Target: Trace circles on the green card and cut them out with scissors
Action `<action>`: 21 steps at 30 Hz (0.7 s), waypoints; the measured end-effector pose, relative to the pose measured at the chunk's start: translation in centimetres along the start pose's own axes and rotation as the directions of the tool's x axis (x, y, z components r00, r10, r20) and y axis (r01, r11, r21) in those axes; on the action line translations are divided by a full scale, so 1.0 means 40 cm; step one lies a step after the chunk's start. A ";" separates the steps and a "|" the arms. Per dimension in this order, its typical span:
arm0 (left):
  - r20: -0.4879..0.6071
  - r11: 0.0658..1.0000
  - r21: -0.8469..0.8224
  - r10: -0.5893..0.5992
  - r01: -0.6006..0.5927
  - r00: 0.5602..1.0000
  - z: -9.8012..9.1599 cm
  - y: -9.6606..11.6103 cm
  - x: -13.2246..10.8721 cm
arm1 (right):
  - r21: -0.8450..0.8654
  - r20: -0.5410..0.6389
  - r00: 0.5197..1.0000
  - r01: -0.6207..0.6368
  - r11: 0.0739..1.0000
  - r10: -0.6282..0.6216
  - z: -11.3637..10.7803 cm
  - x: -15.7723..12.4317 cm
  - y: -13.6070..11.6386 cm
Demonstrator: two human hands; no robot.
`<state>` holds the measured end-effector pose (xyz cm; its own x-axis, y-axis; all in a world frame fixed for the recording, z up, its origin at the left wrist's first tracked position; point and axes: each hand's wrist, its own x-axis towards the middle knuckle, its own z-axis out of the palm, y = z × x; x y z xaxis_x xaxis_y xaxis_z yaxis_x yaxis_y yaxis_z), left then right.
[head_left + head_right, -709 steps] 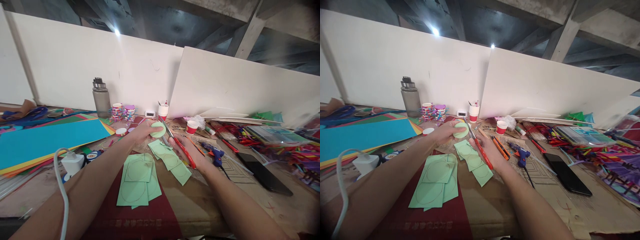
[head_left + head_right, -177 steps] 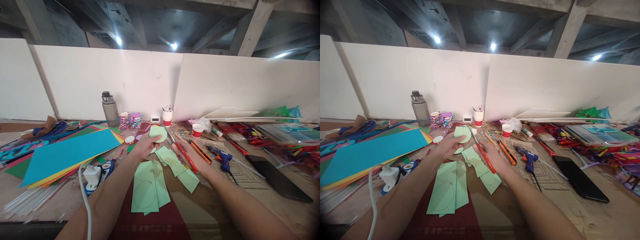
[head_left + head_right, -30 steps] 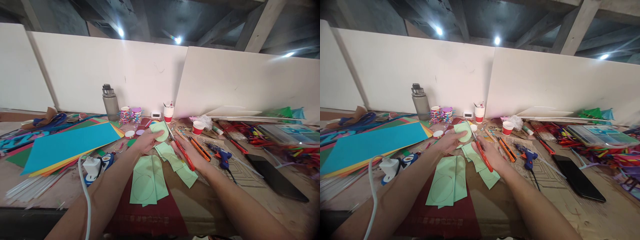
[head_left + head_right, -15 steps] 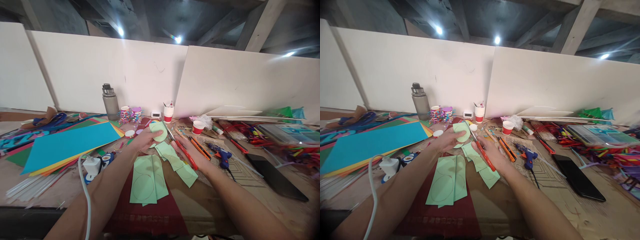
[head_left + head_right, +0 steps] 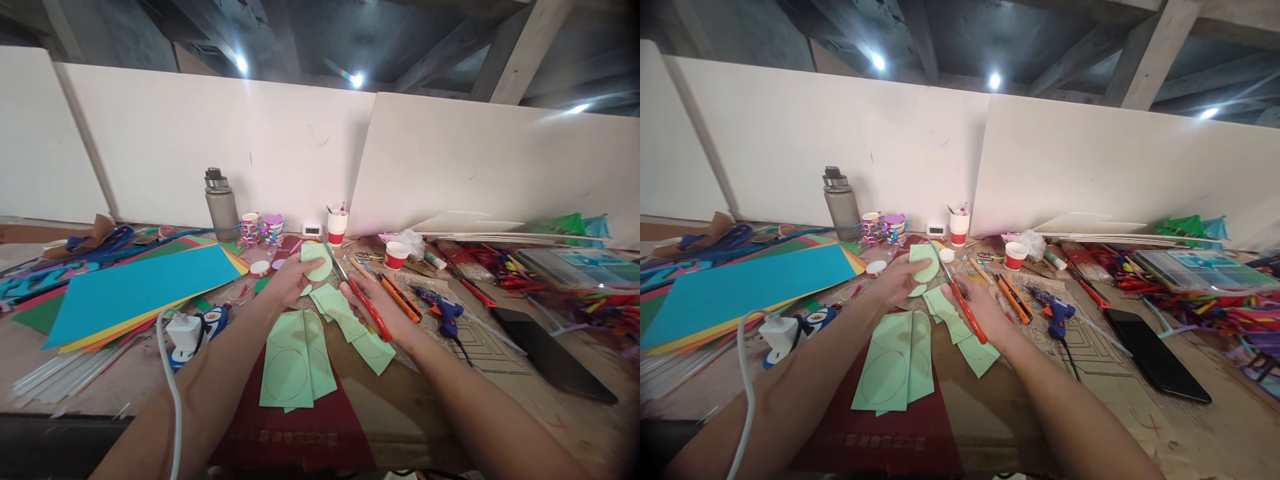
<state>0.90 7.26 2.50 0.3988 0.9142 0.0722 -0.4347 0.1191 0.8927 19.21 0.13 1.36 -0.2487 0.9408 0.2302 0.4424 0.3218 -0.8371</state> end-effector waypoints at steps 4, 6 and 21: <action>-0.204 0.988 -0.130 0.049 -0.077 0.978 0.026 -0.031 0.010 | 0.008 -0.040 0.999 -0.005 1.000 0.006 0.016 0.006 0.017; -0.194 0.990 -0.109 0.069 -0.092 0.979 0.029 -0.039 0.012 | 0.016 -0.041 0.999 -0.001 1.000 0.002 0.019 0.009 0.020; -0.072 0.994 0.016 0.110 -0.109 0.991 0.027 -0.041 0.005 | 0.046 -0.040 0.999 0.009 0.999 -0.007 0.027 0.017 0.055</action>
<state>2.56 6.84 1.52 0.2895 0.9472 0.1380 -0.4630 0.0124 0.8863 19.10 1.35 -0.86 -0.2174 0.9420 0.2557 0.4003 0.3250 -0.8568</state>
